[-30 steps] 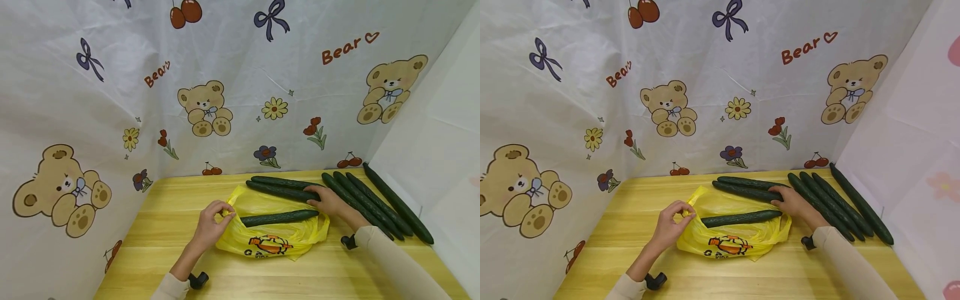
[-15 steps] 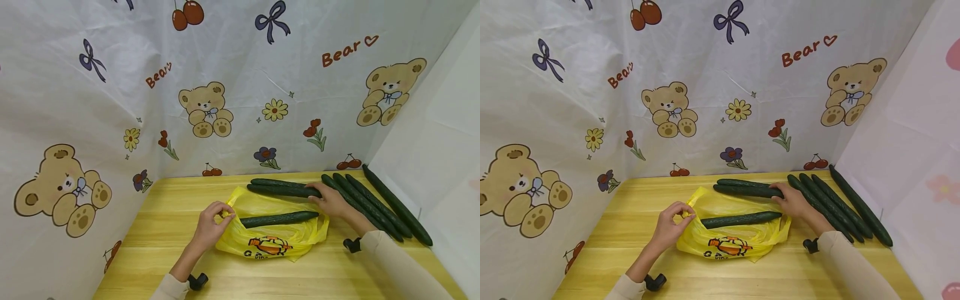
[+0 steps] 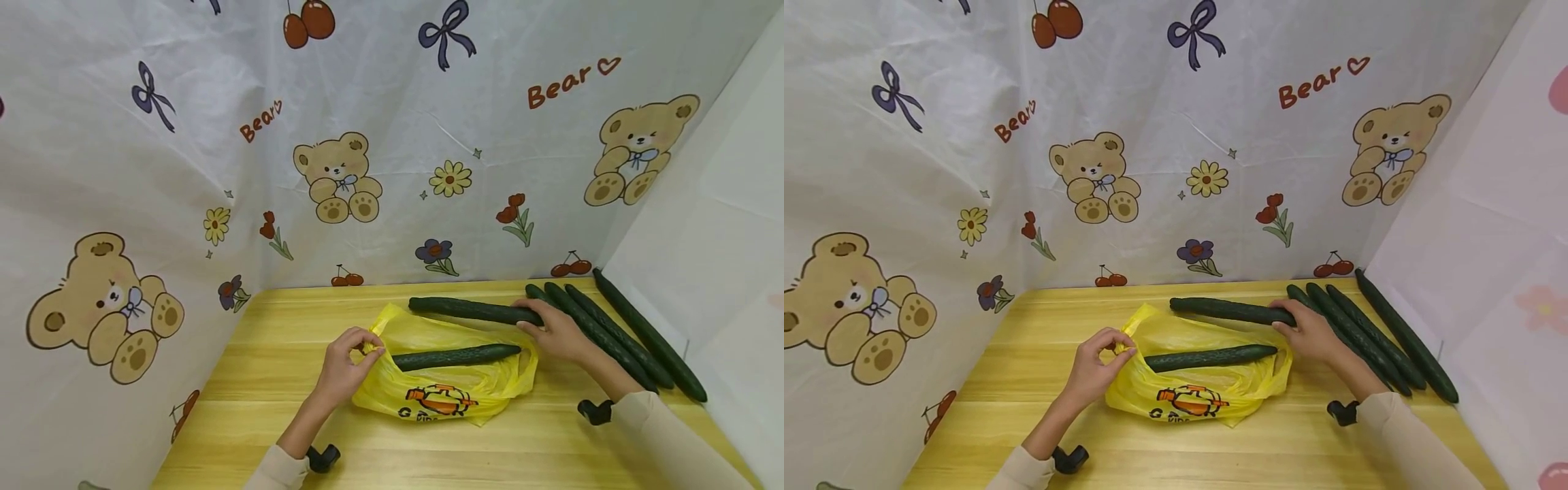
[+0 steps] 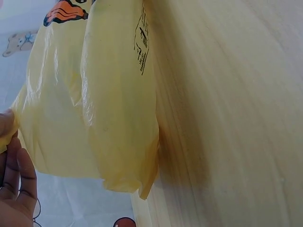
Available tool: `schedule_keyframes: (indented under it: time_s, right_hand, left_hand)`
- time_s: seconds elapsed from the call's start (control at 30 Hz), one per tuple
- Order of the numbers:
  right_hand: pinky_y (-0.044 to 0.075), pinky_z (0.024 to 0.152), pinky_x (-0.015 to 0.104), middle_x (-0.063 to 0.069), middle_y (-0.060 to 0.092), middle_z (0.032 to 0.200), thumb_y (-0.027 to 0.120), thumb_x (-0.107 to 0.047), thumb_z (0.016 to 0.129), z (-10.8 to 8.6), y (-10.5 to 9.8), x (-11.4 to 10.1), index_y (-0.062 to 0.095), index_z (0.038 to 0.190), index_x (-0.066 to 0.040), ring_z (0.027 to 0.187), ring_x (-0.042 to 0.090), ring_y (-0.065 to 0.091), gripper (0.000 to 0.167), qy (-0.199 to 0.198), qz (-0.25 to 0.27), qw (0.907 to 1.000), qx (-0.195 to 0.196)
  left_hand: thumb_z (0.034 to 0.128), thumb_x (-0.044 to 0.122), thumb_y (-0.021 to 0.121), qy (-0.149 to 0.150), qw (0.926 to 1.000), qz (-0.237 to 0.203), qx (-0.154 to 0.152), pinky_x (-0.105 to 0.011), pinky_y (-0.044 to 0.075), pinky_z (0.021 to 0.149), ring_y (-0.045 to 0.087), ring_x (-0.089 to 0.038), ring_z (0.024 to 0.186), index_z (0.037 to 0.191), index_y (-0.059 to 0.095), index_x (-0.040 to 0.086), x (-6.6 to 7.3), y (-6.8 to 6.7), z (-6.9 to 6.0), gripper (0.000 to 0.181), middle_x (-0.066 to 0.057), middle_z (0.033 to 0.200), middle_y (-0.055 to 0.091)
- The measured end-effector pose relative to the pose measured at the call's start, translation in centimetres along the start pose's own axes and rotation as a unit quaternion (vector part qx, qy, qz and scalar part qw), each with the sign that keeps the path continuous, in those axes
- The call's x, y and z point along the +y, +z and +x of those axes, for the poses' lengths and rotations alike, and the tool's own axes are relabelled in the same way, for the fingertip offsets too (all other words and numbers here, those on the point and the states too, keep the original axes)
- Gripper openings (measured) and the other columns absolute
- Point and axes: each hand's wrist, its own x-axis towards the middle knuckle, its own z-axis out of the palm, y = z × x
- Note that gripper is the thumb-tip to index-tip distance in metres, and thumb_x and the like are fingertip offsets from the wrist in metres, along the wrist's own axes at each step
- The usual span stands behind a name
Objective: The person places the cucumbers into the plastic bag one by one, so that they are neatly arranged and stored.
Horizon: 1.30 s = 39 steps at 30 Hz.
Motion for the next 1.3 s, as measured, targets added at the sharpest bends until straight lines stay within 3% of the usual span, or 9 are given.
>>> schedule_keyframes:
  time_s: [0.33,0.43,0.5,0.63,0.73,0.93,1.3]
  right_hand:
    - [0.051,0.098,0.066,0.025,0.058,0.154,0.065,-0.021,0.109,-2.2,-3.1,-0.5,0.058,0.150,-0.011,0.131,0.048,0.059,0.043,0.015,0.031,0.9994,0.007]
    - [0.050,0.100,0.068,0.024,0.057,0.155,0.065,-0.023,0.110,-3.1,-4.0,-0.6,0.058,0.151,-0.012,0.138,0.048,0.055,0.043,0.017,0.040,0.9991,-0.002]
    - [0.052,0.100,0.064,0.021,0.058,0.155,0.065,-0.023,0.110,-3.8,-4.5,-0.8,0.058,0.151,-0.014,0.141,0.037,0.054,0.042,0.016,0.043,0.9989,-0.009]
    - [0.052,0.101,0.026,0.011,0.062,0.152,0.066,-0.021,0.109,-4.8,-5.3,-1.3,0.059,0.150,-0.018,0.140,-0.007,0.046,0.041,-0.007,0.048,0.9987,-0.015]
    - [0.040,0.098,0.005,0.009,0.064,0.149,0.066,-0.016,0.108,-5.2,-5.6,-1.6,0.060,0.149,-0.018,0.136,-0.024,0.037,0.042,-0.037,0.069,0.9966,-0.027]
    - [0.045,0.098,0.009,0.010,0.065,0.146,0.068,-0.012,0.107,-5.7,-5.5,-2.3,0.059,0.149,-0.025,0.136,-0.020,0.044,0.045,-0.072,0.073,0.9935,-0.050]
    - [0.055,0.095,0.021,0.007,0.071,0.137,0.070,-0.009,0.104,-3.8,-3.0,-4.4,0.065,0.142,-0.011,0.127,0.005,0.064,0.038,-0.140,0.074,0.9847,-0.072]
  left_hand:
    - [0.0979,0.017,0.081,0.002,1.0000,-0.003,0.000,-0.024,0.056,0.080,0.064,-0.007,0.088,0.104,0.075,0.026,0.1,0.2,0.0,0.012,0.006,0.101,0.074]
    - [0.0972,0.016,0.082,0.006,1.0000,-0.003,0.005,-0.024,0.056,0.079,0.064,-0.007,0.089,0.104,0.075,0.025,0.0,0.2,-0.1,0.013,0.006,0.101,0.073]
    - [0.0972,0.015,0.082,0.009,0.9999,-0.002,0.005,-0.024,0.056,0.079,0.064,-0.006,0.089,0.104,0.075,0.025,0.0,0.2,-0.1,0.014,0.007,0.101,0.073]
    - [0.0971,0.015,0.082,0.008,0.9999,0.002,0.008,-0.024,0.056,0.079,0.064,-0.007,0.088,0.104,0.076,0.024,0.0,0.2,-0.1,0.013,0.007,0.101,0.073]
    - [0.0971,0.015,0.082,0.001,0.9999,0.002,0.010,-0.024,0.055,0.079,0.063,-0.007,0.088,0.103,0.076,0.024,0.2,0.1,0.0,0.013,0.007,0.101,0.073]
    - [0.0975,0.017,0.082,0.002,1.0000,0.005,0.006,-0.024,0.056,0.079,0.063,-0.007,0.089,0.103,0.076,0.025,0.5,-0.1,0.2,0.012,0.007,0.101,0.074]
    - [0.0975,0.016,0.082,0.006,0.9999,-0.006,0.010,-0.028,0.056,0.079,0.062,-0.008,0.088,0.102,0.076,0.024,1.4,-0.3,0.4,0.011,0.006,0.101,0.074]
